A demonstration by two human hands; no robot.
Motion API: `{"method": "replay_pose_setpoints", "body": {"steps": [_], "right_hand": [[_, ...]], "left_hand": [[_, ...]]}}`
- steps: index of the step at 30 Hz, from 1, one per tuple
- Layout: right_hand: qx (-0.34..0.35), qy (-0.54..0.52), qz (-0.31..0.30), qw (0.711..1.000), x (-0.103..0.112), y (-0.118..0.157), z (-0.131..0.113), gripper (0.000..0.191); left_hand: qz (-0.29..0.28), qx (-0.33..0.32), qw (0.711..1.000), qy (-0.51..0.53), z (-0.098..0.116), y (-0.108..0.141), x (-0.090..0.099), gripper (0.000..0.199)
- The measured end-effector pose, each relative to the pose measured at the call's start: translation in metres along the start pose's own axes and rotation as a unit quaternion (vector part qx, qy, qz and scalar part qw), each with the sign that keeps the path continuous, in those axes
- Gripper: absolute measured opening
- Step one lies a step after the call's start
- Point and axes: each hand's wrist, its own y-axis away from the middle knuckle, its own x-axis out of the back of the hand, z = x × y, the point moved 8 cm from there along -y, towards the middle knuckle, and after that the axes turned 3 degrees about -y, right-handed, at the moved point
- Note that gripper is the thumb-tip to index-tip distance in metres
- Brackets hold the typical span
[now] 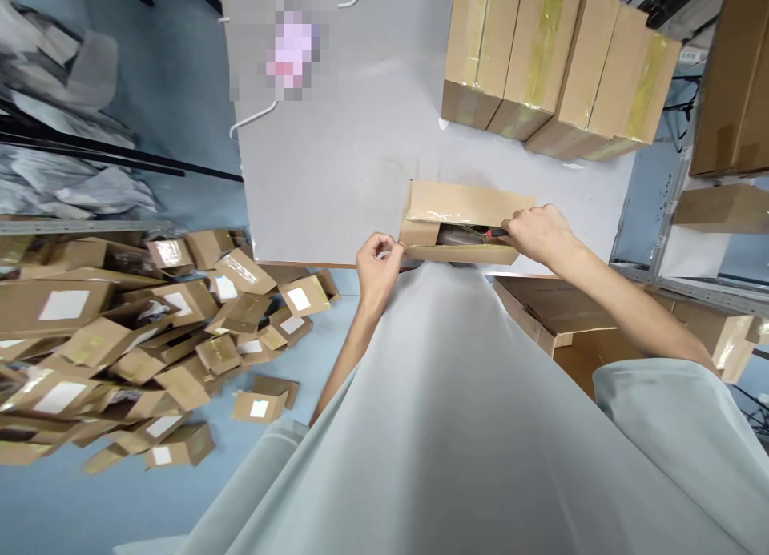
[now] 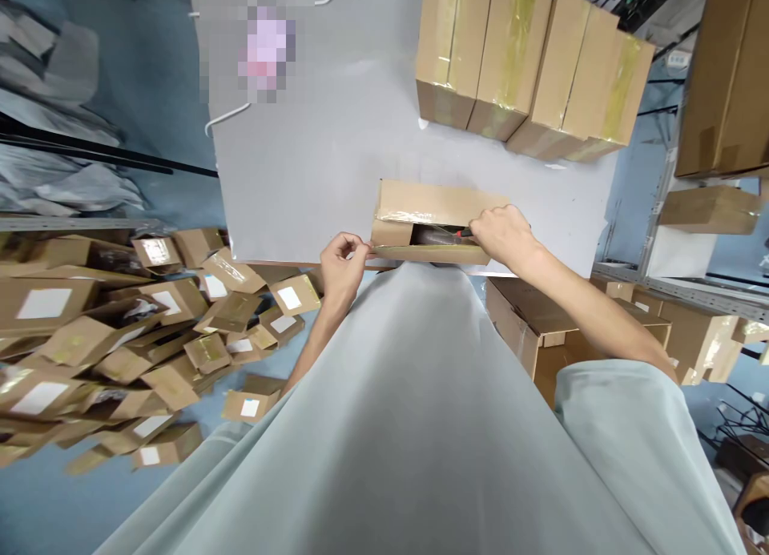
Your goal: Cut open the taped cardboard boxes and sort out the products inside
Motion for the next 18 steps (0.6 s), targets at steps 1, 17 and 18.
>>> {"method": "replay_pose_setpoints", "body": {"steps": [1, 17, 18], "right_hand": [[0.01, -0.011, 0.0, 1.0, -0.001, -0.001, 0.001, 0.037], [0.046, -0.227, 0.018, 0.973, -0.034, 0.022, 0.019, 0.044], [0.048, -0.232, 0.02, 0.971, -0.035, 0.022, 0.02, 0.043]], "left_hand": [[-0.003, -0.003, 1.0, -0.006, 0.001, -0.001, -0.001, 0.014], [-0.239, -0.196, 0.911, -0.272, 0.074, -0.001, -0.088, 0.028], [-0.243, -0.18, 0.912, -0.276, 0.07, -0.003, -0.095, 0.031]]}}
